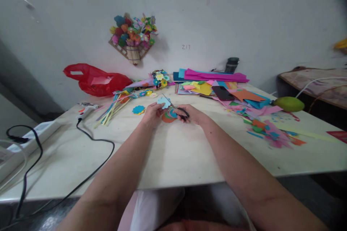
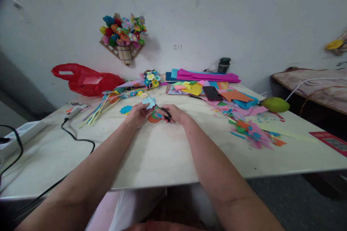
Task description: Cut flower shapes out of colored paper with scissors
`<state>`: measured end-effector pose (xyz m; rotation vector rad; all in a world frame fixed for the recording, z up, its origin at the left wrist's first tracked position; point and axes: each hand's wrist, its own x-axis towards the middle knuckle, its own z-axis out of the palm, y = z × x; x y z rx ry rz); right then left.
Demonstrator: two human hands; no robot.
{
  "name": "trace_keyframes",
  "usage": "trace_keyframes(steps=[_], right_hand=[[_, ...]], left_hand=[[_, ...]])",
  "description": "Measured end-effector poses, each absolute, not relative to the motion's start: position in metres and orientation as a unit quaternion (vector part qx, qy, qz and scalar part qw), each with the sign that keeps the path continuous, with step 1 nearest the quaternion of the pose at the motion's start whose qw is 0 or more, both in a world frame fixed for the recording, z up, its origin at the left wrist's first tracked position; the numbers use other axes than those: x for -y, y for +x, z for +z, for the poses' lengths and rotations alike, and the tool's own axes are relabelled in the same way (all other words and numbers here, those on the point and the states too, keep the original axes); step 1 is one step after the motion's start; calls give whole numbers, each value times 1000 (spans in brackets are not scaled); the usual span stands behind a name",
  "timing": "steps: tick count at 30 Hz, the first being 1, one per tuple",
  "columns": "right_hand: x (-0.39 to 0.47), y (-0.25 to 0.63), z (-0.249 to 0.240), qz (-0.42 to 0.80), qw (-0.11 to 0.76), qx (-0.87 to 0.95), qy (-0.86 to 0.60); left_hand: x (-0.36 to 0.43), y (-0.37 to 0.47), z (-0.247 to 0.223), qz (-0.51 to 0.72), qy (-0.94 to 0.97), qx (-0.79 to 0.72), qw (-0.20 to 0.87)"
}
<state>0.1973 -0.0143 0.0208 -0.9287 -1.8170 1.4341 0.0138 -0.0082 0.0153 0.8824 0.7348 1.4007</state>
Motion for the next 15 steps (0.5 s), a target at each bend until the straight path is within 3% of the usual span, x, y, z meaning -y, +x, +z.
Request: trace_keyframes(steps=[15], right_hand=[[16,197,22,547,316,691,-351]], left_hand=[[9,13,16,606,387,-310,623]])
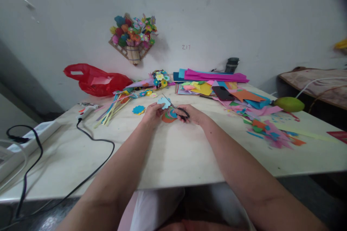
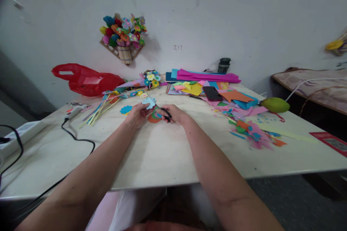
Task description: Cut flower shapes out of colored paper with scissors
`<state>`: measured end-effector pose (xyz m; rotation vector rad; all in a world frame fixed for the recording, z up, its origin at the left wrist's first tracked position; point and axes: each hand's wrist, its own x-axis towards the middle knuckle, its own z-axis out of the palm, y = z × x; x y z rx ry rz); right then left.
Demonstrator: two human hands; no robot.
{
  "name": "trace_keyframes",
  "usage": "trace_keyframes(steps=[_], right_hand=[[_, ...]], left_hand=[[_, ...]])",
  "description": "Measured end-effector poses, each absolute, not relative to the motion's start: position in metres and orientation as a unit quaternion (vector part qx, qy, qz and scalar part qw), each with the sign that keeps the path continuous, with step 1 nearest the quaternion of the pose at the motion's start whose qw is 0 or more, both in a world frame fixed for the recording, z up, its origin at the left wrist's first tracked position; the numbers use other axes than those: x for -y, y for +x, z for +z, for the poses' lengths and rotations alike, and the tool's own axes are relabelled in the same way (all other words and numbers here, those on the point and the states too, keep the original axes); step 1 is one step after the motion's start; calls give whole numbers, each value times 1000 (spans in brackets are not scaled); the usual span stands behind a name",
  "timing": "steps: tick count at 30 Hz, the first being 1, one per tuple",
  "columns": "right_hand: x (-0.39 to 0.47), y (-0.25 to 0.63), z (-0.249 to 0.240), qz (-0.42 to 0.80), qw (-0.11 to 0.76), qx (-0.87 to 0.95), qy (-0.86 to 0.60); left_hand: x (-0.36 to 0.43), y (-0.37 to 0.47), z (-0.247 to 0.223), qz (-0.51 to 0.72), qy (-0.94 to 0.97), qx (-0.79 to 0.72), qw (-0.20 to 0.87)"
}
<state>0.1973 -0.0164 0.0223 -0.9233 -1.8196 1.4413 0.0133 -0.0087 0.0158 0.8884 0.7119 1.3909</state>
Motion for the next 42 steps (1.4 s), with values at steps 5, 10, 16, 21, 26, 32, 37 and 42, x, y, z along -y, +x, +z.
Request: trace_keyframes(steps=[5,10,16,21,26,32,37,42], right_hand=[[17,197,23,542,321,692,-352],[16,196,22,546,326,687,-353],[14,195,21,538,337,682,-362],[14,195,20,530,344,688,-358],[12,195,18,543,348,675,-359],[13,194,17,549,357,668,-354],[13,193,17,554,366,656,-358],[15,191,19,551,377,647,-368]], left_hand=[[10,14,17,606,383,-311,624],[10,15,17,607,379,-309,626],[13,18,19,605,381,-311,626],[14,19,19,598,385,-316,629],[15,20,19,595,384,-322,629],[13,22,17,593,402,-321,620],[16,26,17,603,408,-319,606],[19,32,18,619,404,-330,587]])
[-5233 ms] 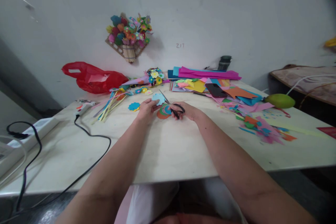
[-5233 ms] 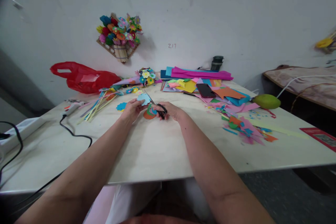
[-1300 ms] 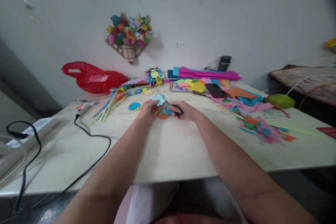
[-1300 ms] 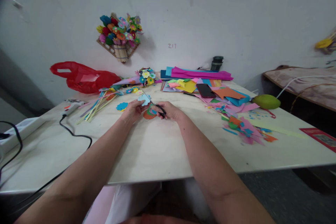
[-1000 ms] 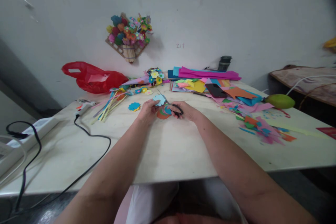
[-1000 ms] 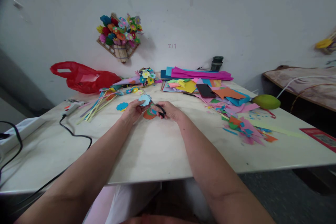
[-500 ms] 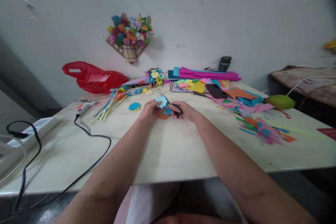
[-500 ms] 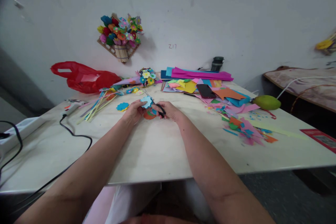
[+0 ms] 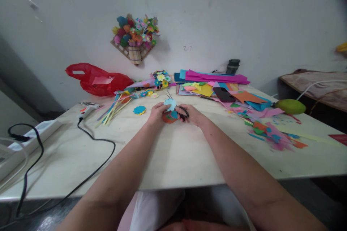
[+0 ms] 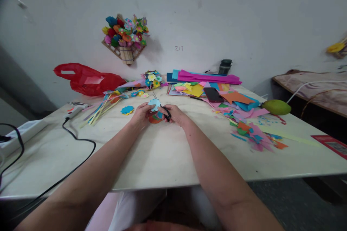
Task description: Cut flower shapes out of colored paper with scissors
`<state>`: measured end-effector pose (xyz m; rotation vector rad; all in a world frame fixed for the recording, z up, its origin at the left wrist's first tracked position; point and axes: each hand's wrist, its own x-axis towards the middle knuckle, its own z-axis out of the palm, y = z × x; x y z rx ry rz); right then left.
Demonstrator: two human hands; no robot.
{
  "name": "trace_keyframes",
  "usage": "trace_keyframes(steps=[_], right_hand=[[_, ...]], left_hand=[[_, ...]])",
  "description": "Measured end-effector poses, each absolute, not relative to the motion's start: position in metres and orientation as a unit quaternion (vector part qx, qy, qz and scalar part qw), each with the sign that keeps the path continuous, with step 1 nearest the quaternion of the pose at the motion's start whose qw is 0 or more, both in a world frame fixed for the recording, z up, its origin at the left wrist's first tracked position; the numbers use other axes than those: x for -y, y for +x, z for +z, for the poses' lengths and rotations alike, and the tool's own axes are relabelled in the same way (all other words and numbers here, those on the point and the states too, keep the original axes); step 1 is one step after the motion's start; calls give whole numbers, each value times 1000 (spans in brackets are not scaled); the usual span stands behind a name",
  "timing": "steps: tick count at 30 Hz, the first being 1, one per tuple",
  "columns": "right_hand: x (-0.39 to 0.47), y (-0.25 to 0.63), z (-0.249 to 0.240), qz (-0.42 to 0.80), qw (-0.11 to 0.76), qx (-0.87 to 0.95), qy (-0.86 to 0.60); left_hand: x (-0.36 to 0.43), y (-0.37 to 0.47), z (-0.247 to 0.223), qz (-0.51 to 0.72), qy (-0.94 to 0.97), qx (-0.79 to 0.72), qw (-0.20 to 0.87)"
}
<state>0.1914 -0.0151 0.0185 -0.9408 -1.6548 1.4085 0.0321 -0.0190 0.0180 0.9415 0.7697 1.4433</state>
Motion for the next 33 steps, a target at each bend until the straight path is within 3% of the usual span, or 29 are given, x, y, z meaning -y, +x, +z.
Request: trace_keyframes(steps=[33], right_hand=[[16,181,18,506,412,636,-413]], left_hand=[[15,39,12,628,407,-349,563]])
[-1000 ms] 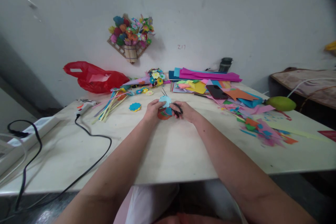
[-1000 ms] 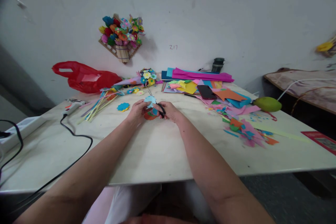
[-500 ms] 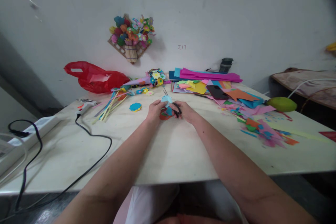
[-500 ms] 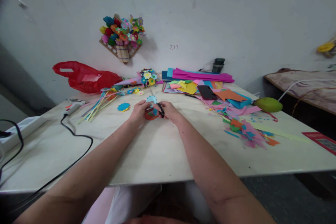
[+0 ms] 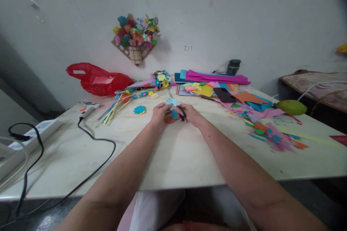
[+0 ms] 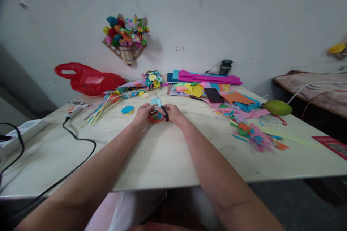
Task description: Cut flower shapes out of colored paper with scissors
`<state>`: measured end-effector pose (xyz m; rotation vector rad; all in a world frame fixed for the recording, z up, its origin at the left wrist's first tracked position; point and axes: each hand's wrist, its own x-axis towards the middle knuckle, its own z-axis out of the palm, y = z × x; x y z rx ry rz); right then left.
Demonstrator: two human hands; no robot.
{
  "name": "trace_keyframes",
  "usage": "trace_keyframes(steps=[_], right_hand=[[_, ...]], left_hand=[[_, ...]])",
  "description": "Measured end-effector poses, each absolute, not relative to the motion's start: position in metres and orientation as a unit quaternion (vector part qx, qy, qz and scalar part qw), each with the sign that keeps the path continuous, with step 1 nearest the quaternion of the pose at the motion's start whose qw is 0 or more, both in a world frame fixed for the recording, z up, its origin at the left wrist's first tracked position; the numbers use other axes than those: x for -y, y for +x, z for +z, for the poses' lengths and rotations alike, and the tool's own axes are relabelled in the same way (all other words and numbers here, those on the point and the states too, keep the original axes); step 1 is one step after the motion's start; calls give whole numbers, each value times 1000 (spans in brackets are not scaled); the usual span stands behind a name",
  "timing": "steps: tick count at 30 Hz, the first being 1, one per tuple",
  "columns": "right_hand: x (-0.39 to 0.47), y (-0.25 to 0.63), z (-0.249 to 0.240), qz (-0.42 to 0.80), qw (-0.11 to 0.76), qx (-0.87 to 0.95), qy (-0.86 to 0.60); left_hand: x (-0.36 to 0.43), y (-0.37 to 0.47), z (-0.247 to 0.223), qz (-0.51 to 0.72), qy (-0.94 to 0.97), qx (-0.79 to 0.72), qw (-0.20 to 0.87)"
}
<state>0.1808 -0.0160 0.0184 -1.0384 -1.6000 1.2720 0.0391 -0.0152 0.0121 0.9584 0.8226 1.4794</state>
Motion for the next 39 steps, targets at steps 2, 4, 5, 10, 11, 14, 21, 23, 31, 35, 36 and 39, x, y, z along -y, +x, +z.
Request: trace_keyframes(steps=[2,4,5,10,11,14,21,23,31,35,36,39], right_hand=[[16,181,19,507,409,635,-416],[17,180,19,507,406,634,-420],[17,180,19,507,405,633,-422],[18,179,21,503,400,635,-429],[18,180,21,502,399,637,-428],[19,181,21,498,394,643,-428],[19,181,23,498,386,649,-426],[19,181,23,500,383,650,-425],[21,181,25,511,372,647,-425],[21,181,25,509,375,646,-428],[21,181,25,509,377,645,-428],[20,181,24,511,382,637,-432]], left_hand=[[17,38,15,630,405,-346,565],[19,37,18,625,403,-340,575],[19,36,19,621,403,-338,581],[18,32,20,614,407,-349,579],[17,31,19,611,409,-351,579],[14,27,18,602,413,-359,582],[11,18,18,572,425,-373,594],[11,16,18,570,423,-372,597],[11,12,19,561,429,-380,597],[10,10,18,560,434,-379,595],[9,10,17,561,436,-379,593],[6,8,14,560,440,-382,589]])
